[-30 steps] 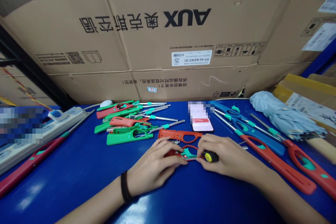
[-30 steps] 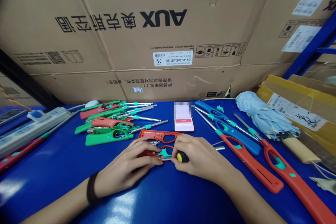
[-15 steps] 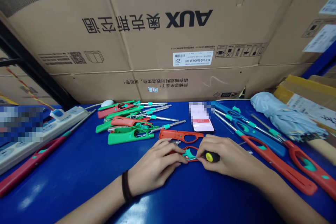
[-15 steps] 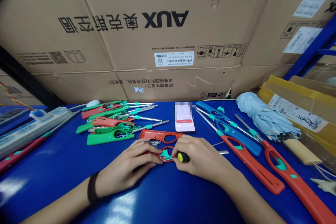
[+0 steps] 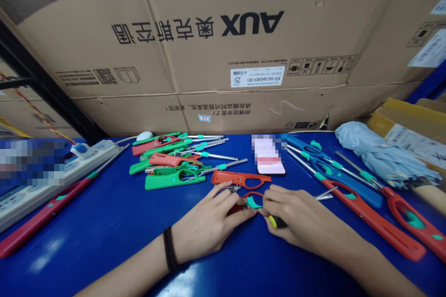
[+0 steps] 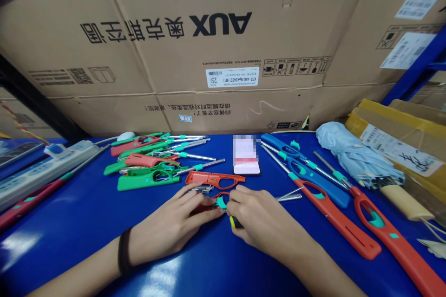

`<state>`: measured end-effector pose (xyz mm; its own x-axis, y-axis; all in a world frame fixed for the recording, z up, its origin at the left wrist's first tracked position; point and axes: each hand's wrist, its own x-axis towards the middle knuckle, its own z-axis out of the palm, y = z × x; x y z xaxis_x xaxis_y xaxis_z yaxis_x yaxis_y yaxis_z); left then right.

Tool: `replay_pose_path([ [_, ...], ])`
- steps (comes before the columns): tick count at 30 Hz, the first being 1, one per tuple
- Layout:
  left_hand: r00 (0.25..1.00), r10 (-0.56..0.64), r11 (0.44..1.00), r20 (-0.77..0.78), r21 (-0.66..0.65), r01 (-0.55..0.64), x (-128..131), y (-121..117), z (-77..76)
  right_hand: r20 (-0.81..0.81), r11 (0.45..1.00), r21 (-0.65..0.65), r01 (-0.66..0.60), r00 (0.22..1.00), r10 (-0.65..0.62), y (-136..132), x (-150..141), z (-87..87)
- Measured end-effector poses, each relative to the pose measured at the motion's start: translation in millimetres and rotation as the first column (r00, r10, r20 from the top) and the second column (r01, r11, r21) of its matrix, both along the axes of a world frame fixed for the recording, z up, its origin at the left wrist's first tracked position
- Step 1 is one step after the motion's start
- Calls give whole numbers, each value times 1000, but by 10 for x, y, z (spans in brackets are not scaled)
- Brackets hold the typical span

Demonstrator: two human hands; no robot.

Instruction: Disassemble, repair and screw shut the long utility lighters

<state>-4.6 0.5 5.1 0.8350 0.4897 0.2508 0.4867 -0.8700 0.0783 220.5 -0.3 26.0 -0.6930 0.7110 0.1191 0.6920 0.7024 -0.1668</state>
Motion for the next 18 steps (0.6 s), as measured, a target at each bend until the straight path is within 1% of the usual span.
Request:
replay_pose_path([
  [2,1000,20,999,22,-26,-20,14,-12,5,-12,999,-31,31,999,-31,-16,-5,19],
  [5,995,46,991,91,-131,-34,7,-6,15,-61,992,-101,82,994,-88,-13,11,62],
  [8,984,51,972,169,-235,-10,-39,33,39,-105,988,-135,77,990,-91,12,39,83],
  [10,979,50,959,198,-282,8,-83,68,72,-121,988,-145,58,990,-76,27,52,81],
  [13,982,63,956,179,-293,-8,-160,117,150,-130,989,-141,36,990,-54,36,59,65],
  [18,983,148,963,112,-243,-118,-311,166,299,-149,992,-127,16,988,-35,35,64,38],
])
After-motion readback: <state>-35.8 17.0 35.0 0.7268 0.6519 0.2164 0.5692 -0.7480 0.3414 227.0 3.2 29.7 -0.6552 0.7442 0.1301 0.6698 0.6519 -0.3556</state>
